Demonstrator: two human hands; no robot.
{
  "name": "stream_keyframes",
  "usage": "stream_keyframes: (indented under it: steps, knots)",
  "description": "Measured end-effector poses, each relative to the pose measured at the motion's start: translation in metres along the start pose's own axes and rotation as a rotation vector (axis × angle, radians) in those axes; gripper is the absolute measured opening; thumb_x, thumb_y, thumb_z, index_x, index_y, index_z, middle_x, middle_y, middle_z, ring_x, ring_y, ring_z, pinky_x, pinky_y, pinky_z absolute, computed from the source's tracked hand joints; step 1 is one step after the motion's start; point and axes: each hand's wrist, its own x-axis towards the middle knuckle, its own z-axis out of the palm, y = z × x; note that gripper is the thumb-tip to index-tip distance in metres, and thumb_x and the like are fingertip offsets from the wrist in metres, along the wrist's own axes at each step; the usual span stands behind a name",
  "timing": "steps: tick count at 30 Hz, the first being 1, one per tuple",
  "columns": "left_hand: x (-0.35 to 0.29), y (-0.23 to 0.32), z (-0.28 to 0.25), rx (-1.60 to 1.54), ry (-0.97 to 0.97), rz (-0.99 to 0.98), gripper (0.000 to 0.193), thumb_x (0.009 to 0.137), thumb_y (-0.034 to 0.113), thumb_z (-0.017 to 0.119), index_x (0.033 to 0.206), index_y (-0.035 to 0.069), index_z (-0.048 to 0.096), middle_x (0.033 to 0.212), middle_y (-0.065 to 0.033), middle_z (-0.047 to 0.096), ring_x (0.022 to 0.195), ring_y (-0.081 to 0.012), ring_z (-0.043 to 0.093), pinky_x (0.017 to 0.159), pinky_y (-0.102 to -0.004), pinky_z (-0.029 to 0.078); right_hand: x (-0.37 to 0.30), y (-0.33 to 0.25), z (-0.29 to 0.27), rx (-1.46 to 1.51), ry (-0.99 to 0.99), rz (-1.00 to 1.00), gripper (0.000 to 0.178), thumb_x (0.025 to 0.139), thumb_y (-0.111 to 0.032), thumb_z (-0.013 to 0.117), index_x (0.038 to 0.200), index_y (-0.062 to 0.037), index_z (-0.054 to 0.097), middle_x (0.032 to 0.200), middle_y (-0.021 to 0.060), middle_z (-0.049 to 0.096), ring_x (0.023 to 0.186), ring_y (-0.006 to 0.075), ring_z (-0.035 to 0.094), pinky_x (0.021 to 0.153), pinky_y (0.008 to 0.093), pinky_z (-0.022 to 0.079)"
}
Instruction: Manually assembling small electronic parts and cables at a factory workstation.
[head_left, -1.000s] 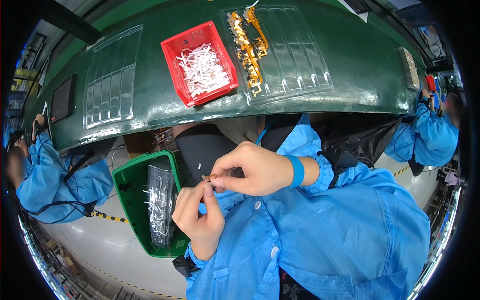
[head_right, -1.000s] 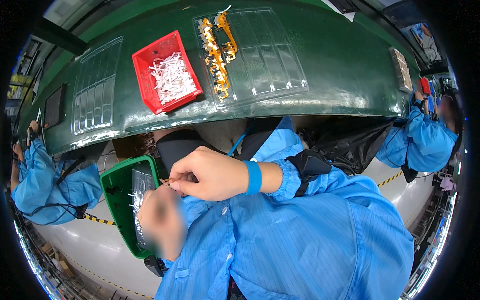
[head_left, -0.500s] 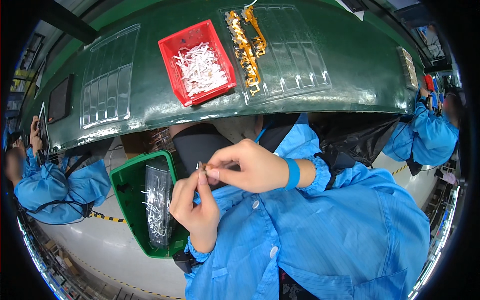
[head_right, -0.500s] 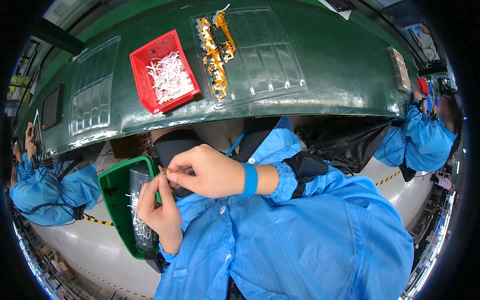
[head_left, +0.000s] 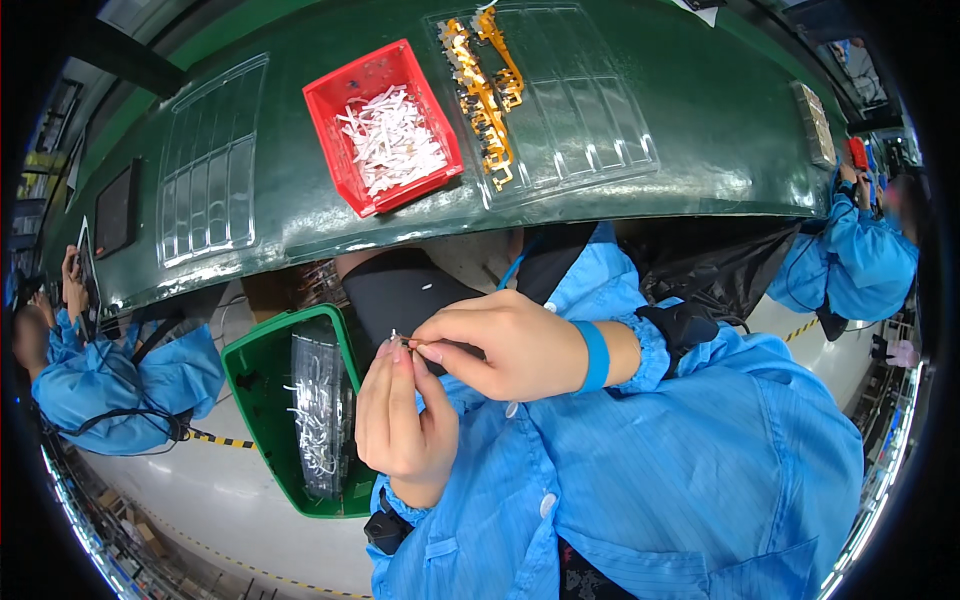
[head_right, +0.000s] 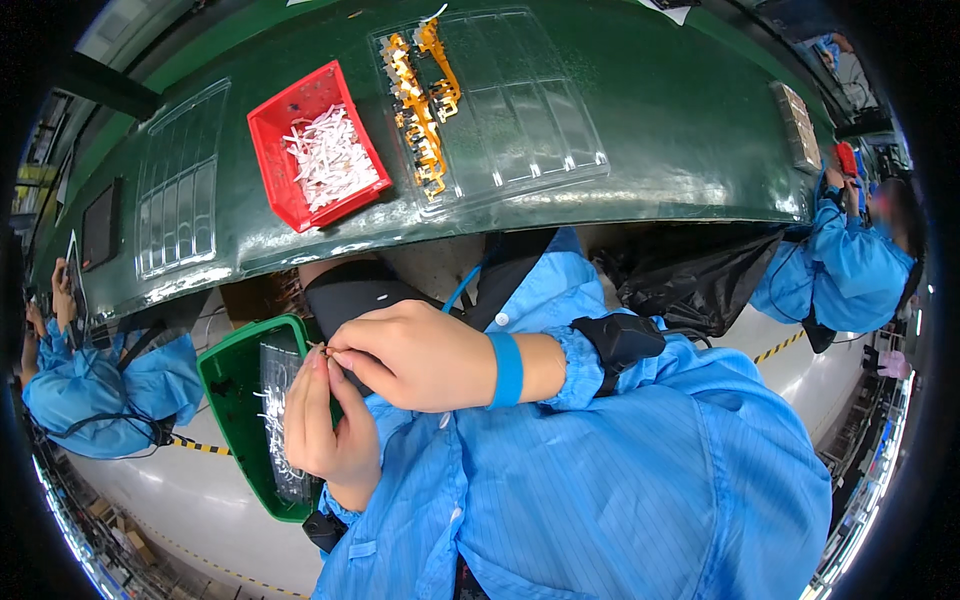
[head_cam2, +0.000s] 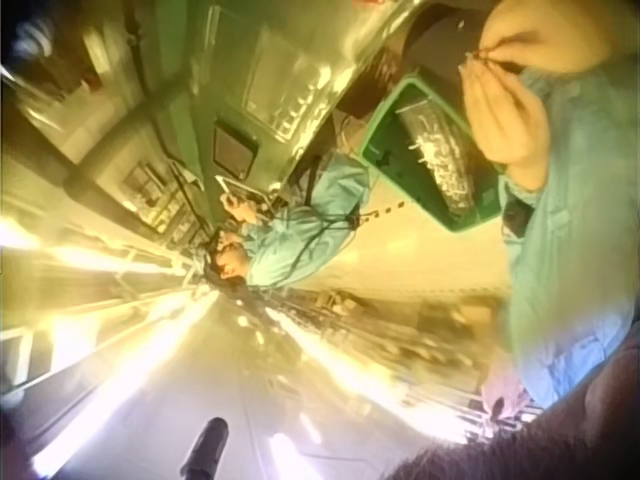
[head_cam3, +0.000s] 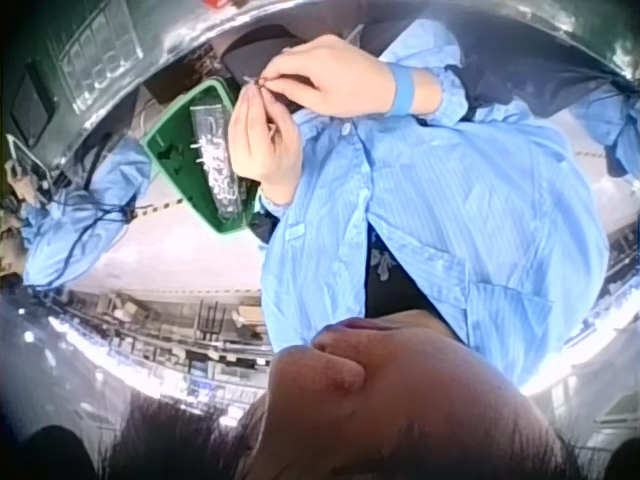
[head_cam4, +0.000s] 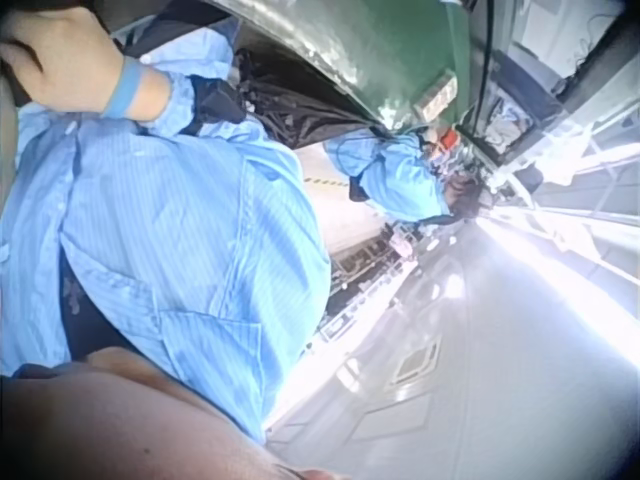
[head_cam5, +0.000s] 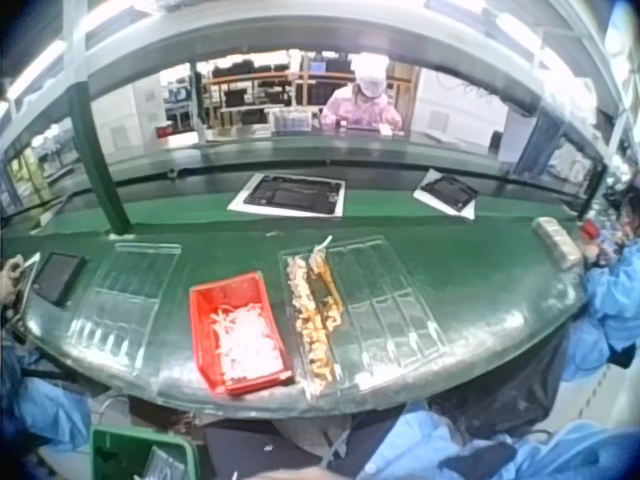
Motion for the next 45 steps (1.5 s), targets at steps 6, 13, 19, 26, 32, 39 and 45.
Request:
stream_keyframes:
  steps: [6,13,19,26,32,39,45]
  knots:
    - [-0.002,0.001,0.004,-0.014,-0.005,-0.037,0.017,0.077,-0.011,0.068,0.094,-0.008,0.070,0.090,-0.0204,0.072,0.081,-0.0309,0.072,0.073,-0.0336,0.058,-0.004,0.006,0.004,-0.228,0.055,-0.172,0.012,0.086,-0.006,0.064,0.097,-0.0002,0.066,0.084,0.0134,0.067,0.074,0.0307,0.065,0.066,0.0377,0.053]
    - [-0.009,-0.005,-0.010,-0.363,-0.062,-0.500,0.014,0.078,-0.010,0.067,0.092,-0.009,0.070,0.084,-0.0187,0.072,0.077,-0.0221,0.072,0.069,-0.0266,0.057,-0.007,0.005,-0.001,-0.054,-0.010,-0.034,0.012,0.088,-0.004,0.063,0.098,0.0017,0.065,0.086,0.0134,0.069,0.081,0.0282,0.068,0.070,0.0332,0.055]
    - [-0.050,-0.101,-0.031,-0.121,0.290,-0.859,0.022,0.094,0.006,0.061,0.109,-0.010,0.067,0.098,-0.0147,0.072,0.090,-0.0202,0.069,0.081,-0.0281,0.054,0.000,0.000,-0.016,0.649,-0.031,0.297,0.016,0.094,-0.003,0.060,0.108,0.0039,0.066,0.101,0.0117,0.069,0.098,0.0179,0.067,0.086,0.0298,0.053]
    - [-0.230,-0.233,-0.114,0.931,-0.343,-1.309,0.022,0.085,0.018,0.063,0.102,0.004,0.065,0.104,-0.0190,0.067,0.097,-0.0412,0.064,0.080,-0.0522,0.050,0.012,0.016,-0.034,0.627,0.101,0.161,0.017,0.092,-0.004,0.063,0.107,0.0036,0.067,0.105,0.0088,0.064,0.100,0.0132,0.061,0.083,0.0234,0.051]
    - [-0.151,-0.190,-0.086,0.515,-0.029,-1.238,0.039,0.090,0.023,0.067,0.115,-0.005,0.060,0.104,-0.0232,0.067,0.092,-0.0322,0.066,0.080,-0.0361,0.051,-0.001,0.013,-0.057,0.822,0.143,0.334,0.020,0.092,-0.003,0.064,0.108,0.0095,0.062,0.098,0.0121,0.068,0.092,0.0150,0.067,0.084,0.0275,0.055]
    - [0.008,-0.004,-0.045,-1.042,-0.158,-1.164,0.067,0.101,0.047,0.043,0.148,0.003,0.026,0.142,-0.0202,0.047,0.128,-0.0349,0.047,0.108,-0.0498,0.036,-0.002,-0.001,-0.073,0.856,0.073,0.350,0.019,0.092,-0.004,0.065,0.105,0.0095,0.061,0.099,0.0134,0.069,0.092,0.0175,0.069,0.079,0.0280,0.057]
    - [0.045,0.014,0.014,-1.597,-0.617,-1.093,0.066,0.099,0.033,0.056,0.146,-0.002,0.027,0.139,-0.0260,0.045,0.126,-0.0389,0.051,0.100,-0.0445,0.047,-0.015,-0.006,-0.096,0.854,0.144,0.283,0.021,0.089,-0.004,0.069,0.104,0.0090,0.062,0.100,0.0121,0.069,0.094,0.0147,0.068,0.082,0.0250,0.055]
